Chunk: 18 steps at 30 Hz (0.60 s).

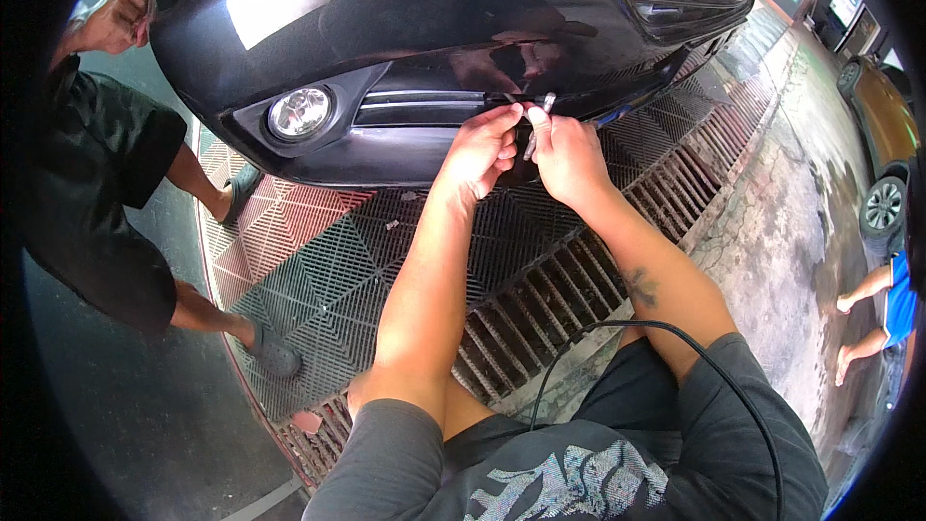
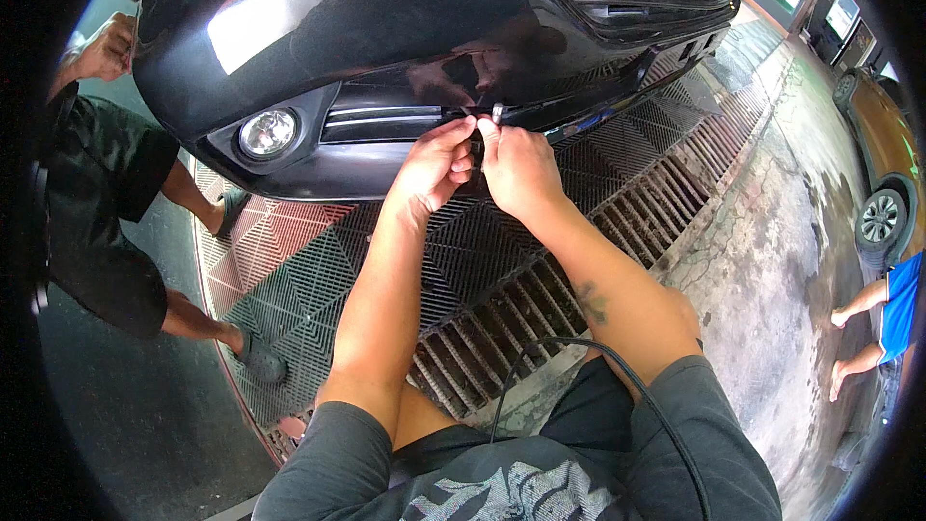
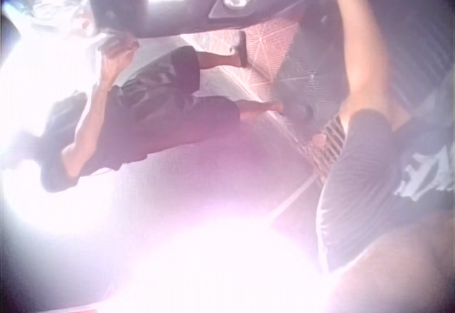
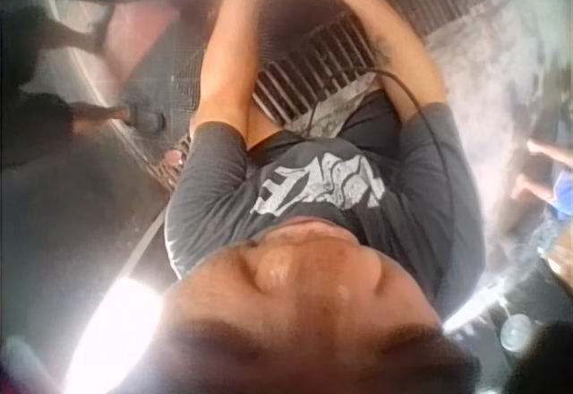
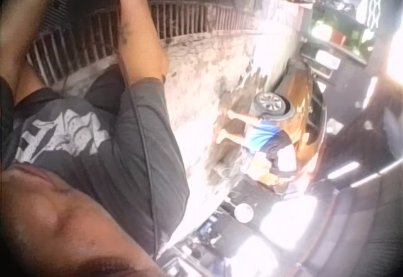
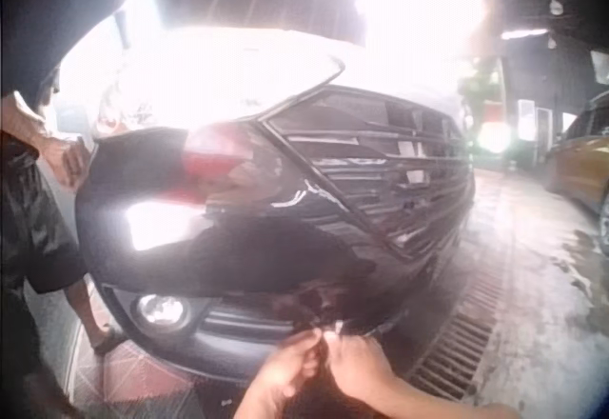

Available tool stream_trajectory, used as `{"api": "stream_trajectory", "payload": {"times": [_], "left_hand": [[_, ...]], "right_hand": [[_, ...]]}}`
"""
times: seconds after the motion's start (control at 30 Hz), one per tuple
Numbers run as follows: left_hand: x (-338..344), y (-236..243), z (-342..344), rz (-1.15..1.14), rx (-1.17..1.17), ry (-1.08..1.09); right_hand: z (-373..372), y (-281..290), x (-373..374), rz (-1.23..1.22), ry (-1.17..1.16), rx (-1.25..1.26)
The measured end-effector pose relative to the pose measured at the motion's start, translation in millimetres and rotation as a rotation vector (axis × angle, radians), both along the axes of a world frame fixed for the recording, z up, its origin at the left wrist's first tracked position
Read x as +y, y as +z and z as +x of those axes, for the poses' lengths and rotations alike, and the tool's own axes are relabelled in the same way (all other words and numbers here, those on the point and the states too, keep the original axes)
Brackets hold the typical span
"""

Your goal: The person walks to the front of a black car and uses a screwdriver to tighten screws on the lower front bumper. Another person assists by holding the bumper steady. The task involves precise manual adjustment of the bumper's attachment points.

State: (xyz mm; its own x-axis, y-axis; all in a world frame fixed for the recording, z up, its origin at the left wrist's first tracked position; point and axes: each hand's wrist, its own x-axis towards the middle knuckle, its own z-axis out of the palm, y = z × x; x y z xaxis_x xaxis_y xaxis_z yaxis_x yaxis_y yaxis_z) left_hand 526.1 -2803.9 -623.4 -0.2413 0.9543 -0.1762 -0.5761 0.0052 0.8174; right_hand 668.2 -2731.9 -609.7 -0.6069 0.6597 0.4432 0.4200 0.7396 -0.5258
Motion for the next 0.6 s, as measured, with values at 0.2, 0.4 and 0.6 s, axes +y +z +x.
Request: {"api": "stream_trajectory", "payload": {"times": [0.2,0.4,0.6], "left_hand": [[-5,0,-7,-0.005,0.009,-0.03],[0,-8,-4,0.042,-0.048,-0.001],[13,-20,-10,0.0,-0.16,0.072]], "right_hand": [[-7,2,-7,-0.759,0.0,0.191],[0,-4,0,-1.431,0.171,0.449],[16,9,2,-1.311,0.154,0.153]]}}
